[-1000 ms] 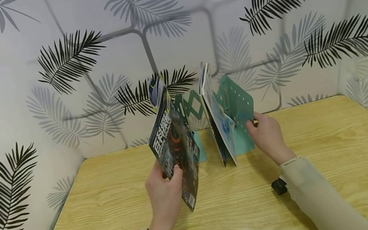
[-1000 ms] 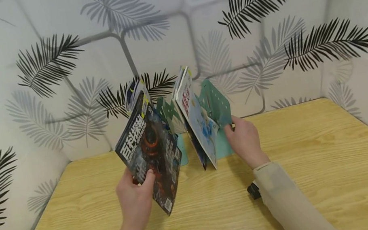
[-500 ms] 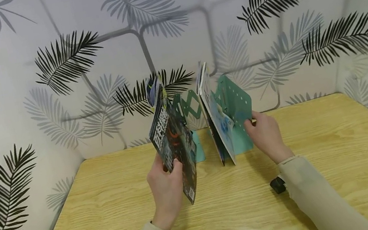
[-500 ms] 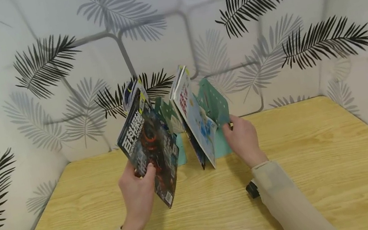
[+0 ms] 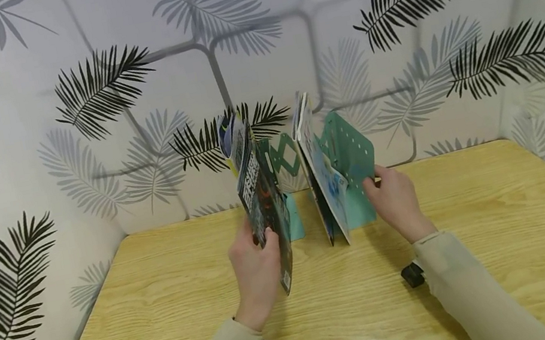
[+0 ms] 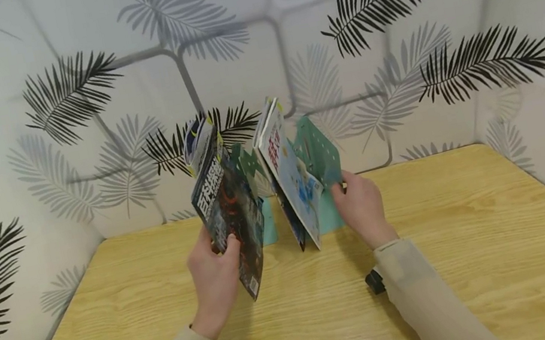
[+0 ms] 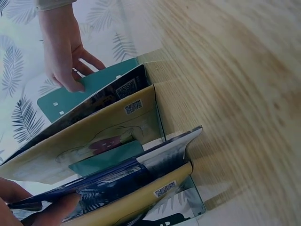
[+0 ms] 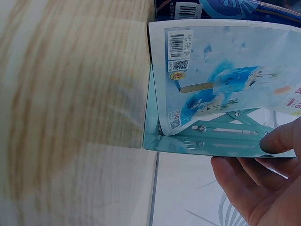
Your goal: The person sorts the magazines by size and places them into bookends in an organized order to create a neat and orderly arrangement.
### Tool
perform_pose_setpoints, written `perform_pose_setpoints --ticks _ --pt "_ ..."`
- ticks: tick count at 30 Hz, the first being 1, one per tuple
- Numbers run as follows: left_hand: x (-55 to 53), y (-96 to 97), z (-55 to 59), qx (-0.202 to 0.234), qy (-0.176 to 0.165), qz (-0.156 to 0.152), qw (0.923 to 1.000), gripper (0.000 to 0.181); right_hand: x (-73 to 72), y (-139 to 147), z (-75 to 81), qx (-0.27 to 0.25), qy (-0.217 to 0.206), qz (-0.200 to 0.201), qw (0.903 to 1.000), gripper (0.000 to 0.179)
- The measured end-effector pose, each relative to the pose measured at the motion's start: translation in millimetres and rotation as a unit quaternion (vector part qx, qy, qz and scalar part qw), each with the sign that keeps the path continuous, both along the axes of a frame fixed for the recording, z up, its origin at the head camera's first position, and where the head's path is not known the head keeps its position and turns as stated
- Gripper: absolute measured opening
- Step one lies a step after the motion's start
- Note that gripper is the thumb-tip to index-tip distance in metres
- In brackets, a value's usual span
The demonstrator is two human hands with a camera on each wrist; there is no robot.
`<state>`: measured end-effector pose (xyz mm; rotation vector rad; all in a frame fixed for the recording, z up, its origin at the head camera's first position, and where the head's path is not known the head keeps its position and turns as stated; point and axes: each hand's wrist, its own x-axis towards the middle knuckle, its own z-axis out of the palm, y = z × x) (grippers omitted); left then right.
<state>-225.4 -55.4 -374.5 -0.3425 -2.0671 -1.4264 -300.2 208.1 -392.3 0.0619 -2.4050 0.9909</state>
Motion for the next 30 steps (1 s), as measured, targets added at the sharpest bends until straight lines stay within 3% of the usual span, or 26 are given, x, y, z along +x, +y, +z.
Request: perform_pose_setpoints --ticks 3,8,19,30 --pt "-1.6 2.9 0.4 -0.002 -0.006 -0.007 1.0000 0.033 -0.8 0 -0.9 0.000 -0.004 0.000 1.0000 0.026" --pt "-6.2 6.3 1.4 -0.016 -0.009 0.013 0.9997 0.028 -0.7 -1 -0.6 -0.004 -0.006 0.001 1.0000 0.027" --pt "-19.7 13.9 -3.2 -0.077 -0.003 0.057 0.9954 0.046 -1.0 -2 -3.5 -0.004 -0.011 0.001 0.9999 0.026" --pt "-28.1 27.4 -0.1 -0.116 -0.013 0.093 0.9888 0.047 -0.6 -1 -1.8 -0.005 0.000 -0.003 1.0000 0.025"
